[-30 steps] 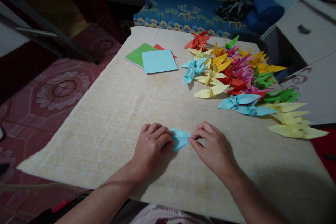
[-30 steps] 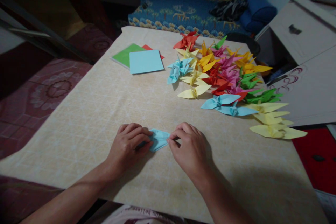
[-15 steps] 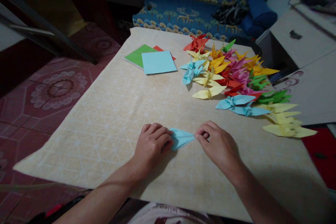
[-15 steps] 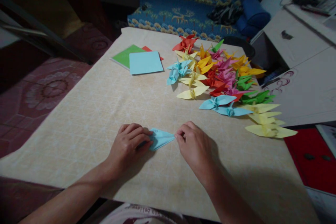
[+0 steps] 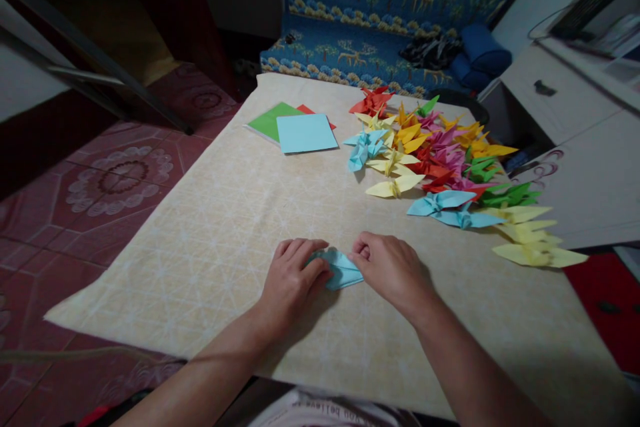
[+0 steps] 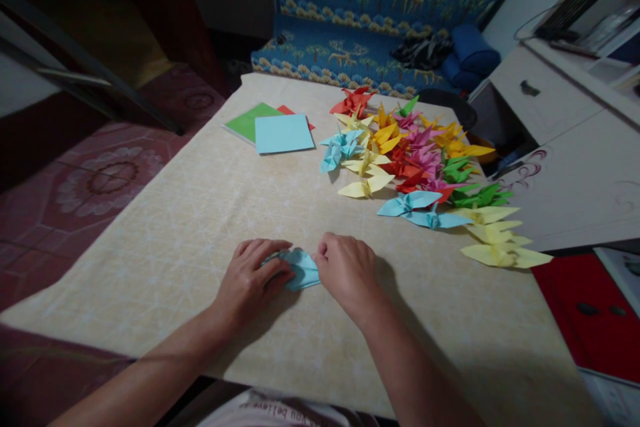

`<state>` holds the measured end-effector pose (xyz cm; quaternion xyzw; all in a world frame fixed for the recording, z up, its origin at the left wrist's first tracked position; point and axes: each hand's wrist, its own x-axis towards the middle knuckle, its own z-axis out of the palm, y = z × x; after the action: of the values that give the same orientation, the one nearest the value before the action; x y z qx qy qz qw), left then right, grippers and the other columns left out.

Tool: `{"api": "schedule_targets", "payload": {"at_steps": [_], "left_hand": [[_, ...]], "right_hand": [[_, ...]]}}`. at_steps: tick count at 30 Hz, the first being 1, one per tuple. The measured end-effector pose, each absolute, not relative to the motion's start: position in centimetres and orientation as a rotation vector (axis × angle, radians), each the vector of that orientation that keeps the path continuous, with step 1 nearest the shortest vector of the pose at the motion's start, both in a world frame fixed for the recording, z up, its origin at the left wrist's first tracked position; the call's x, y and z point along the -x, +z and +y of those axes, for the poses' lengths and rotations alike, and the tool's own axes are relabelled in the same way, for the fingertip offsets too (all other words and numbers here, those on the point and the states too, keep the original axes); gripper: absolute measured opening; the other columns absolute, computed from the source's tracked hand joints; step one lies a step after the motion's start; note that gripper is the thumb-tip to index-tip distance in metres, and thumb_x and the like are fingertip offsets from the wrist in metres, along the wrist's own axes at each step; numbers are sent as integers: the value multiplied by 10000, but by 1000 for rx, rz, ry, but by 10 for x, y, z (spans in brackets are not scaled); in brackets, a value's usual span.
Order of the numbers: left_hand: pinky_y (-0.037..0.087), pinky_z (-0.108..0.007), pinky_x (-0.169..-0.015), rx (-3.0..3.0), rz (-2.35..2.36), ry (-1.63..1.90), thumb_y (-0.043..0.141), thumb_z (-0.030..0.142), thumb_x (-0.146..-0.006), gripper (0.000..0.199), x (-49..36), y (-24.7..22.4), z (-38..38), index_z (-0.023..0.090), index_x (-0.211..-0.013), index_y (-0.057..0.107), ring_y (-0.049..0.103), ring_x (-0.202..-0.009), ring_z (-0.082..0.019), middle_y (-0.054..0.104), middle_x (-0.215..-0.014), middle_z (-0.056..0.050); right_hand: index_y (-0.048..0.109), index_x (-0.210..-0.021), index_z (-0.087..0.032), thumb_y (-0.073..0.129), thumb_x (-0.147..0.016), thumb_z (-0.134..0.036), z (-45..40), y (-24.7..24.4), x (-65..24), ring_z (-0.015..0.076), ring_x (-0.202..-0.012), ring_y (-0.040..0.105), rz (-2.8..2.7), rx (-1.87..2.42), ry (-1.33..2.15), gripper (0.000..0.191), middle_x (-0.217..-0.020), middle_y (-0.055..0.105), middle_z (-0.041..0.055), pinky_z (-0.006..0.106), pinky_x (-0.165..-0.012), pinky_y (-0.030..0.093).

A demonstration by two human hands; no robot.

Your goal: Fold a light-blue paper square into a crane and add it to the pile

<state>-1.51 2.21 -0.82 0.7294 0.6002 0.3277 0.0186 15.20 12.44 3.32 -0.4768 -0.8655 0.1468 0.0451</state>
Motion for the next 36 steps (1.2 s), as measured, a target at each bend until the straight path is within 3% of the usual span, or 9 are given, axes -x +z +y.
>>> {"api": "schedule_targets", "payload": {"at_steps": [3,7,11,14,18,22,28,36], "left_hand": [[434,-410,-821,-2235,1952,1031,659,234,-859,42,14,-9,20,202,-886,655,618,-982,-246,670,-1147,-96],[462,-455,-843,-2163,2034,1047,727,272,-805,286,18,-10,22,193,-1061,625,623,-1008,-279,628,-1222,-145],[477,-485,-918,-1849,2038,1365,741,316,-789,480,28,-3,37,219,-1222,557,574,-1141,-301,555,-1318,-158],[519,-444,-884,-1323,1886,1612,725,370,-793,535,31,6,59,219,-1268,532,615,-1090,-268,557,-1319,-151],[548,-332,-758,-765,1455,1592,751,467,-744,503,23,13,88,139,-1119,677,682,-858,-212,710,-1050,-135],[510,-254,-615,-574,1246,1612,796,447,-697,415,13,9,104,131,-964,770,626,-625,-134,729,-787,-73],[491,-252,-581,-592,1291,1589,815,380,-685,347,9,5,103,132,-927,786,627,-649,-158,747,-816,-93],[439,-222,-524,-692,1397,1555,778,407,-722,277,6,8,102,146,-812,793,542,-550,-111,692,-665,-42]], "right_hand": [[666,-684,-239,698,-757,-194,117,34,-156,146,-556,597,-2626,1360,585,92,-633,694,-5,258,-522,316],[651,-640,-227,654,-760,-203,108,30,-160,128,-514,555,-2392,1427,905,122,-575,639,-21,231,-485,327],[590,-629,-202,644,-755,-319,116,19,-157,126,-501,529,-1817,1351,1305,181,-565,586,-20,219,-462,372],[587,-672,-191,690,-733,-423,130,14,-145,114,-456,484,-1503,1215,1415,262,-537,546,-34,217,-427,360],[574,-683,-185,717,-731,-472,139,10,-124,108,-454,478,-1307,1084,1426,324,-525,541,-38,212,-430,368],[563,-690,-185,733,-719,-507,138,1,-115,113,-463,511,-1216,1079,1470,366,-550,575,-26,208,-434,395],[613,-832,-194,671,-788,-547,142,-6,-124,128,-538,567,-1176,1040,1554,359,-669,621,-12,207,-462,456],[702,-831,-198,675,-809,-454,148,-10,-130,163,-621,574,-1207,1070,1462,259,-710,654,1,246,-553,470]]}}
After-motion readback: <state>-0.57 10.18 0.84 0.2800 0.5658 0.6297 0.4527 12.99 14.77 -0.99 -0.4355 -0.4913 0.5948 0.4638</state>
